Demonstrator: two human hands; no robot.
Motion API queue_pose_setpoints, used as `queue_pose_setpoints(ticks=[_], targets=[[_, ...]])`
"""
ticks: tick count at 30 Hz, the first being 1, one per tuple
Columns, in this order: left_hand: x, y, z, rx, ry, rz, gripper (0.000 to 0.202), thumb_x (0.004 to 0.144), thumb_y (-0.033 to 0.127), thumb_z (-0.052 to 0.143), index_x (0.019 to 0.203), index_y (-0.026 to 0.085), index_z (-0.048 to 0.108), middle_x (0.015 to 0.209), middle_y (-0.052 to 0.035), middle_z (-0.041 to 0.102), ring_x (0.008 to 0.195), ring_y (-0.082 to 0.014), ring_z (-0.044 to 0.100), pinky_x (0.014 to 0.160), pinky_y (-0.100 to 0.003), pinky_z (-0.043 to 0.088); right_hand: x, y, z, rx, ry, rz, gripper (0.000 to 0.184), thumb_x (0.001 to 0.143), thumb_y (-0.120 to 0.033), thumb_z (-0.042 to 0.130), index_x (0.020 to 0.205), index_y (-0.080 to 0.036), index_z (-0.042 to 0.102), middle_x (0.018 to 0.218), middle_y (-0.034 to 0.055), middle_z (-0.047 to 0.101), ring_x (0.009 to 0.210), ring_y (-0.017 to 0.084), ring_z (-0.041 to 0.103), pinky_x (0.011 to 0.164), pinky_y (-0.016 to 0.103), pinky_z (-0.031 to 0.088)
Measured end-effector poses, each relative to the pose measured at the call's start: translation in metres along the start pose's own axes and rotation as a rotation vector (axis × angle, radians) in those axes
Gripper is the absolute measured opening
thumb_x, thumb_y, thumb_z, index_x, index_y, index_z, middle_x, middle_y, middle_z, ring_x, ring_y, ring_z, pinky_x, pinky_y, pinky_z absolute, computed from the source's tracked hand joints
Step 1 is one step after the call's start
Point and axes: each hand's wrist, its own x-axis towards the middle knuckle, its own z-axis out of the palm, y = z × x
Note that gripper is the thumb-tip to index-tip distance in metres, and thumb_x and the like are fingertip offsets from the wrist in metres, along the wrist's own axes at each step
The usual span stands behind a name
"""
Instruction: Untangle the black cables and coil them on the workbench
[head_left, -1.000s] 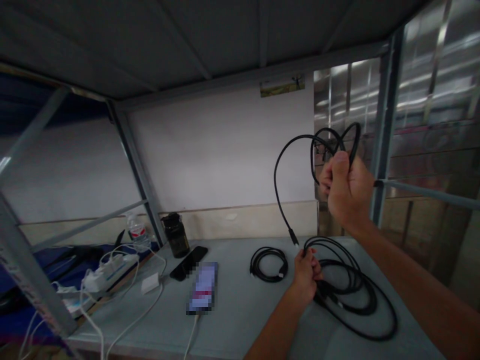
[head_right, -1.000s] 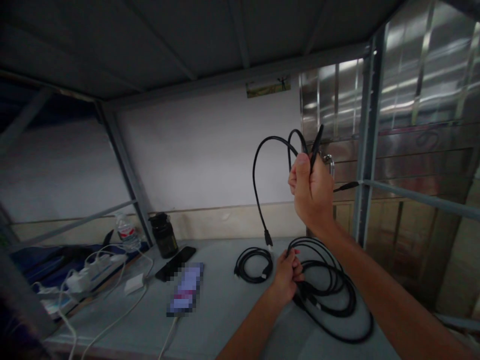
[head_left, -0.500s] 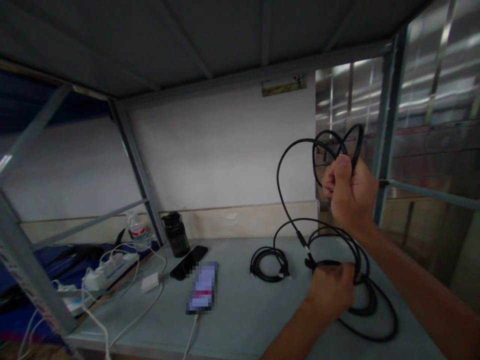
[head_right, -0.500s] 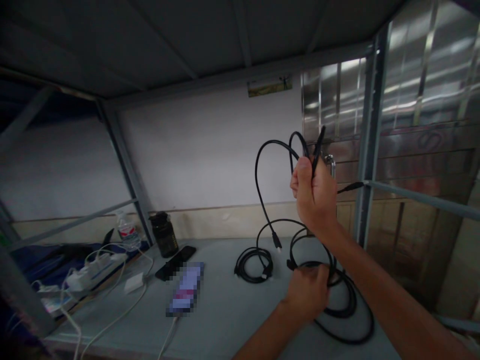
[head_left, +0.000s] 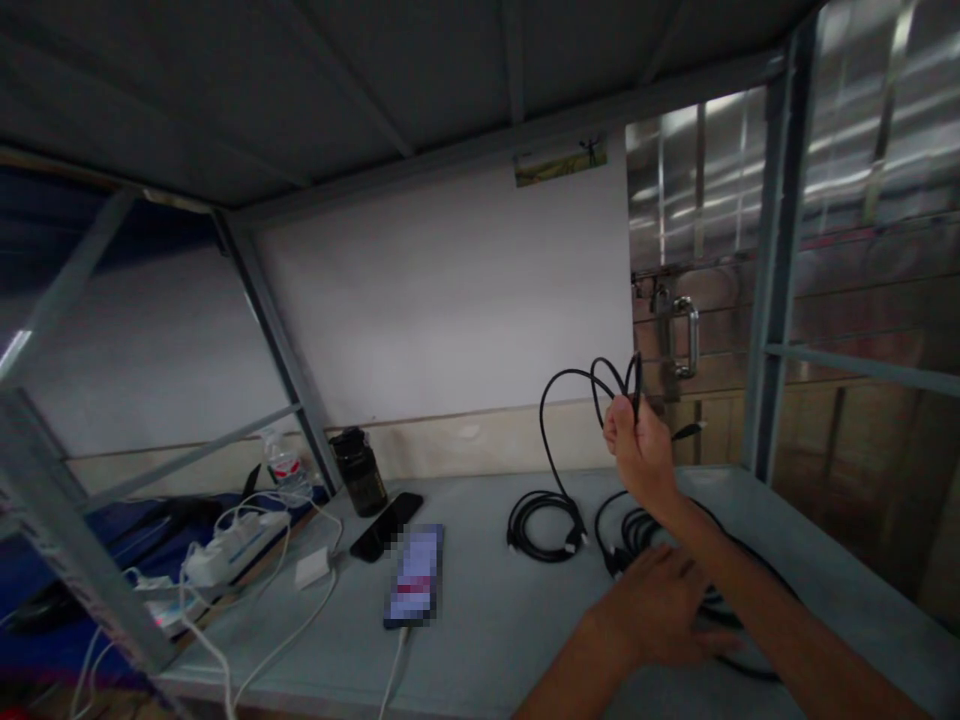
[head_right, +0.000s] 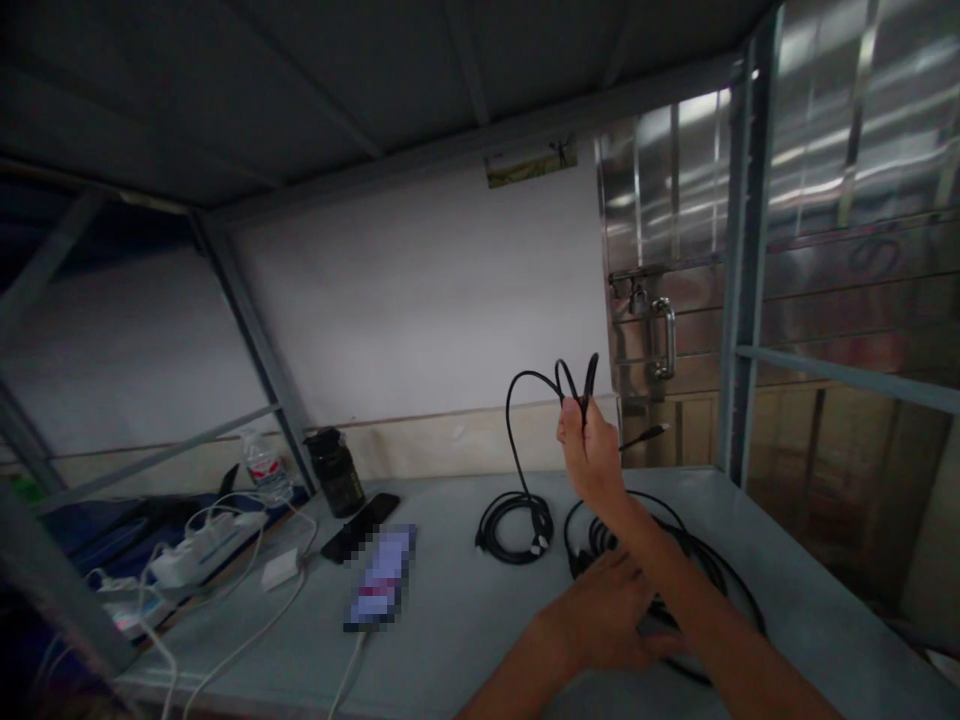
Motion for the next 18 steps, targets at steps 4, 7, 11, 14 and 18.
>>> queue_pose_setpoints(ticks=[4,7,11,14,18], targets=[[-0.027,0.02,-0.038,0.139,0.118,0.004,0.023,0.102,0.044,0.071,0.108,0.026,0.084,0.101,-0.0186,0.075,0.108,-0.0384,0.071,0.106,-0.052,0.053,-0.003,0.011,-0.002,0.096,0.039,0.058,0.061,0.11,-0.075,0.048,0.08,-0.022,0.048,0.059,-0.0064,0.043,0.049,0.007,0.04,0.044,0.018,0.033],[-0.036,0.009,-0.072,0.317,0.367,0.057,0.023,0.108,0.037,0.064,0.116,0.026,0.083,0.113,-0.0192,0.076,0.115,-0.0371,0.069,0.111,-0.054,0.048,0.001,0.008,-0.005,0.212,0.052,0.091,0.06,0.109,-0.075,0.052,0.081,-0.023,0.045,0.06,-0.0077,0.041,0.047,0.007,0.039,0.043,0.017,0.032],[-0.023,-0.036,-0.111,0.27,0.875,0.006,0.063,0.091,0.043,0.088,0.146,0.022,0.065,0.151,-0.0219,0.061,0.141,-0.0383,0.057,0.119,-0.054,0.045,0.005,0.003,-0.004,0.302,0.061,0.097,0.058,0.109,-0.074,0.054,0.083,-0.023,0.045,0.061,-0.0083,0.04,0.048,0.006,0.039,0.043,0.017,0.031],[-0.011,-0.067,-0.123,-0.048,0.769,-0.144,0.082,0.087,0.057,0.092,0.152,0.02,0.057,0.141,-0.0193,0.069,0.126,-0.0318,0.069,0.105,-0.044,0.054,-0.004,0.01,0.002,0.318,0.034,0.087,0.058,0.111,-0.074,0.049,0.081,-0.024,0.042,0.061,-0.0081,0.038,0.048,0.007,0.037,0.044,0.018,0.031],[-0.01,-0.081,-0.116,-0.496,0.515,-0.303,0.081,0.089,0.076,0.084,0.136,0.013,0.066,0.098,-0.0119,0.078,0.088,-0.0253,0.076,0.082,-0.035,0.058,-0.037,0.041,0.013,0.256,0.012,0.096,0.059,0.114,-0.072,0.04,0.078,-0.025,0.037,0.06,-0.007,0.039,0.049,0.009,0.038,0.047,0.02,0.032]])
